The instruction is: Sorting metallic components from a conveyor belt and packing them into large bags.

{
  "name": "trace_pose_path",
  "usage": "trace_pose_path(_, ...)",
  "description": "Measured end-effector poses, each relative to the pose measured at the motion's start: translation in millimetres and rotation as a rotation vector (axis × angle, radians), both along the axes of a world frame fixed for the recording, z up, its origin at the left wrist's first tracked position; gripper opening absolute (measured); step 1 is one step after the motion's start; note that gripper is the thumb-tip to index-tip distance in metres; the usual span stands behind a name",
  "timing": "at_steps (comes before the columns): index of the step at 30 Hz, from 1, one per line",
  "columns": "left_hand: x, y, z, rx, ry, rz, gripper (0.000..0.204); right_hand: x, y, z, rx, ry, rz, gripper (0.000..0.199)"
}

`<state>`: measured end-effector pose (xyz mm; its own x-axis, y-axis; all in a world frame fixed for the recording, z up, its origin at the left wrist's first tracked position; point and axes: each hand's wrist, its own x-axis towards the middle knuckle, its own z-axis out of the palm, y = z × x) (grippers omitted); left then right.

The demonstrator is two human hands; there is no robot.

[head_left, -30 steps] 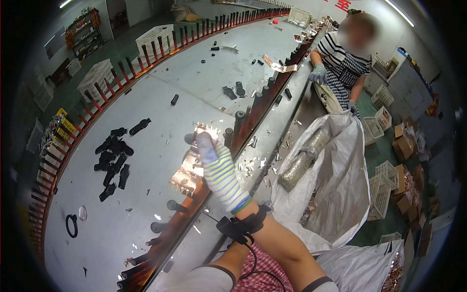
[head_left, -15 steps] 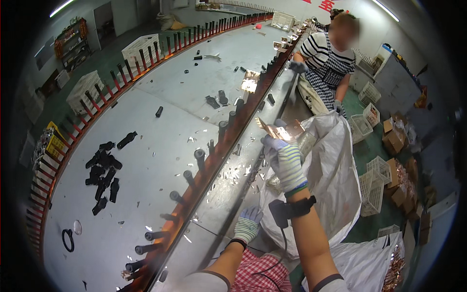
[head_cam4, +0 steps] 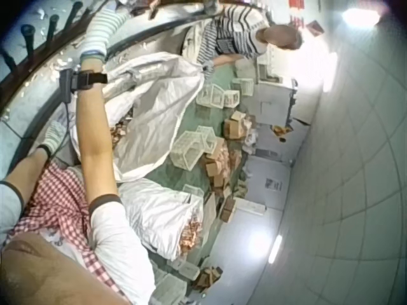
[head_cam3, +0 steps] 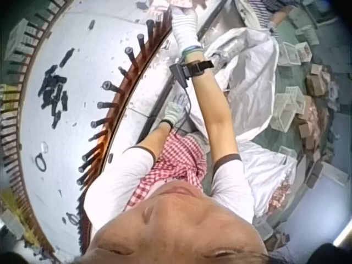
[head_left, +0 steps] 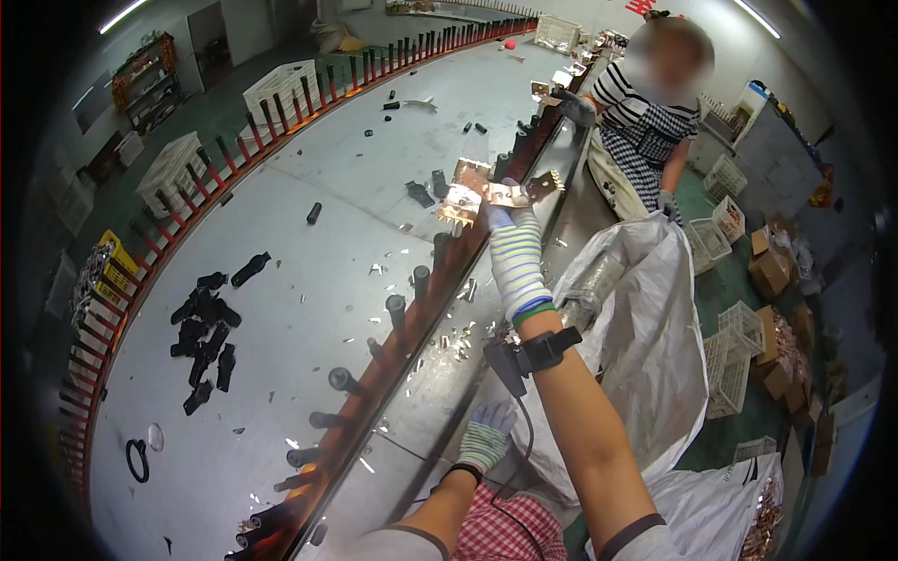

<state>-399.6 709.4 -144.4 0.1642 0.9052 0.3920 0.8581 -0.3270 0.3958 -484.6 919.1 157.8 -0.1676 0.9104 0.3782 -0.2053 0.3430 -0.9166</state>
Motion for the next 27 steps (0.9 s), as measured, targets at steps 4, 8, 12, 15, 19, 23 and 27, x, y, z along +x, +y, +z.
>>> trace_pose_path(4, -1, -1, 4, -0.007, -0.046, 0.002, 0.049, -2, -13, -5, 0.083, -0.026, -0.110, 0.029)
trace_pose_path(8, -2, 1, 10, -0.023, -0.063, -0.010, 0.050, 12, -18, -1, 0.348, -0.505, -0.320, 0.020)
trace_pose_path(12, -4, -2, 12, -0.067, -0.012, -0.015, 0.052, 16, -33, -4, 0.562, -0.558, -0.118, 0.032)
trace_pose_path(15, -2, -2, 12, -0.104, -0.012, -0.017, 0.054, 24, -45, 4, 0.561, -0.658, -0.024, 0.031)
trace_pose_path(19, 0, -3, 13, -0.194, 0.026, -0.037, 0.053, 25, -71, -1, 0.179, -0.470, 0.178, 0.027)
trace_pose_path(23, 8, 10, -21, 0.131, -0.197, 0.089, 0.033, 7, -104, -2, 0.043, -0.310, 0.296, 0.032)
trace_pose_path(27, -15, -15, 59, -0.417, -0.527, -0.030, 0.042, -6, -128, -34, 0.120, -0.216, 0.082, 0.019)
